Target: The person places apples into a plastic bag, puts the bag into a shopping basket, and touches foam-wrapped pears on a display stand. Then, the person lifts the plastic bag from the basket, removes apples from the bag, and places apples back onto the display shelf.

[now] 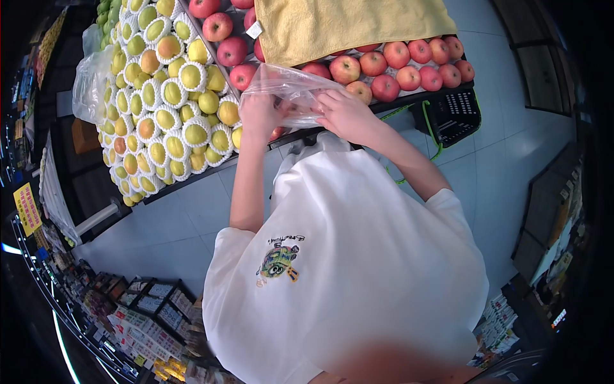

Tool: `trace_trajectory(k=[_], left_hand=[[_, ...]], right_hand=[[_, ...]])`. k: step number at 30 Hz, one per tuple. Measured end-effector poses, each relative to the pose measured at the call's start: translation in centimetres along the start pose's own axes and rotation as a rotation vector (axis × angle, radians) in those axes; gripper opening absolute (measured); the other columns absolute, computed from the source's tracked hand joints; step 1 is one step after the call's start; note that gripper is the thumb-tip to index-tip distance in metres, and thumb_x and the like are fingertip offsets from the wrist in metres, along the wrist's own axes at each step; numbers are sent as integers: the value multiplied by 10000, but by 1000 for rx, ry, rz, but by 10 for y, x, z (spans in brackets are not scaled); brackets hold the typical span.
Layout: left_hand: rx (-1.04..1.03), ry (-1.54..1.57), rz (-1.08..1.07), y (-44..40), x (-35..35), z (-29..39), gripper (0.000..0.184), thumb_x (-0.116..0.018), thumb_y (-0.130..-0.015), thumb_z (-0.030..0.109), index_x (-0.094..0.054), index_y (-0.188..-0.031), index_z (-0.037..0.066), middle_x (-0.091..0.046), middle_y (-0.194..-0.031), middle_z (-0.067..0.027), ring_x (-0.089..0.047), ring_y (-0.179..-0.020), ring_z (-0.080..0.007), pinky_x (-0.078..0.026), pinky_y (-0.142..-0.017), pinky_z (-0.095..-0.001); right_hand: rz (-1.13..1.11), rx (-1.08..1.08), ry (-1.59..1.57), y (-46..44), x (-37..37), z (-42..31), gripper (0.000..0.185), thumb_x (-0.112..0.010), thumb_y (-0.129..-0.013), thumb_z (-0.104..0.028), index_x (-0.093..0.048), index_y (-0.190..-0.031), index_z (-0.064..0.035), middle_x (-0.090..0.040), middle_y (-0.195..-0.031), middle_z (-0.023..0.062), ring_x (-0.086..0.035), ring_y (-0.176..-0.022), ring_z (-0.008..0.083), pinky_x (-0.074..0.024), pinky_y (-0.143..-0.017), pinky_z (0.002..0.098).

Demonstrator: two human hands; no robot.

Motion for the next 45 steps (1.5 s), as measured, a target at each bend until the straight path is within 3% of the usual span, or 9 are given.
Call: trace_trajectory(k=[8, 16, 21, 24, 28, 32, 38, 40, 45], left_hand=[[-293, 95, -321, 5, -15, 38, 278, -699, -914, 140, -628, -1160, 34, -701, -1116, -179, -677, -1037, -372, -526, -886, -474], [-204, 45, -231, 10, -47, 42, 331, -685, -911, 138, -606, -1218, 41, -721, -1009, -163, -691, -915, -371, -540, -805, -472], [-148, 104, -122, 1, -28, 52, 456, -757, -880, 205, -579, -1260, 28, -719, -972, -160, -687, -868, -383, -548, -756, -462], [64, 151, -470, -1, -41, 48, 580, -831, -812, 275, -569, -1245, -9, -707, -997, -195, -675, -909, -406, -543, -794, -459], [188, 212, -463, -12, -22, 58, 577, -843, -790, 236, -591, -1258, 10, -692, -1108, -200, -677, -990, -378, -544, -849, -446], [-213, 240, -253, -19, -18, 71, 659, -877, -746, 189, -580, -1309, 17, -663, -1205, -170, -674, -1014, -359, -550, -837, -416], [207, 764, -233, -6, -36, 34, 571, -820, -876, 144, -551, -1362, 15, -632, -1257, -104, -644, -1090, -223, -540, -883, -333], [596, 1285, -2, -1, -51, 3, 425, -688, -994, 130, -533, -1362, -16, -624, -1294, -107, -643, -1110, -191, -533, -933, -324], [667, 1180, -74, -4, -65, -4, 390, -627, -1024, 120, -519, -1364, -36, -646, -1284, -139, -651, -1133, -190, -527, -968, -295]], right_hand=[[148, -133, 257, 0, -7, 34, 276, -684, -891, -282, -746, -959, -22, -670, -1013, 84, -608, -1066, 263, -425, -1005, 443], [194, -348, 304, -4, -23, 61, 716, -695, -846, -201, -454, -1486, 14, -702, -1139, 198, -656, -1061, 332, -405, -1034, 492], [156, -403, 218, -11, -14, 65, 869, -734, -791, -206, -358, -1540, 24, -669, -1226, 226, -612, -1159, 375, -365, -1098, 505], [121, -393, 180, -12, -10, 66, 911, -753, -767, -192, -341, -1548, 31, -606, -1344, 223, -533, -1297, 369, -324, -1148, 504], [66, -397, 72, -15, -9, 69, 871, -770, -761, -178, -387, -1513, 37, -492, -1495, 201, -428, -1424, 332, -281, -1196, 485], [164, -354, 55, -10, 0, 67, 818, -777, -750, -139, -437, -1478, 16, -530, -1455, 188, -473, -1386, 324, -305, -1173, 473], [114, -282, 31, -3, -2, 74, 750, -721, -768, -61, -459, -1470, -23, -549, -1440, 171, -497, -1367, 329, -346, -1152, 464], [98, -254, -9, -1, -4, 74, 730, -703, -779, -45, -464, -1468, -32, -547, -1445, 164, -495, -1370, 327, -357, -1152, 462], [178, -191, -222, 11, -5, 75, 611, -665, -813, 26, -536, -1406, -44, -556, -1421, 159, -527, -1328, 337, -427, -1113, 458]])
Point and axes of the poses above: each hand's wrist, its own y-axis away from the middle knuckle, its own x-axis out of the back of the hand, z = x × y, the point moved 7 cm from there along -y, towards the middle knuckle
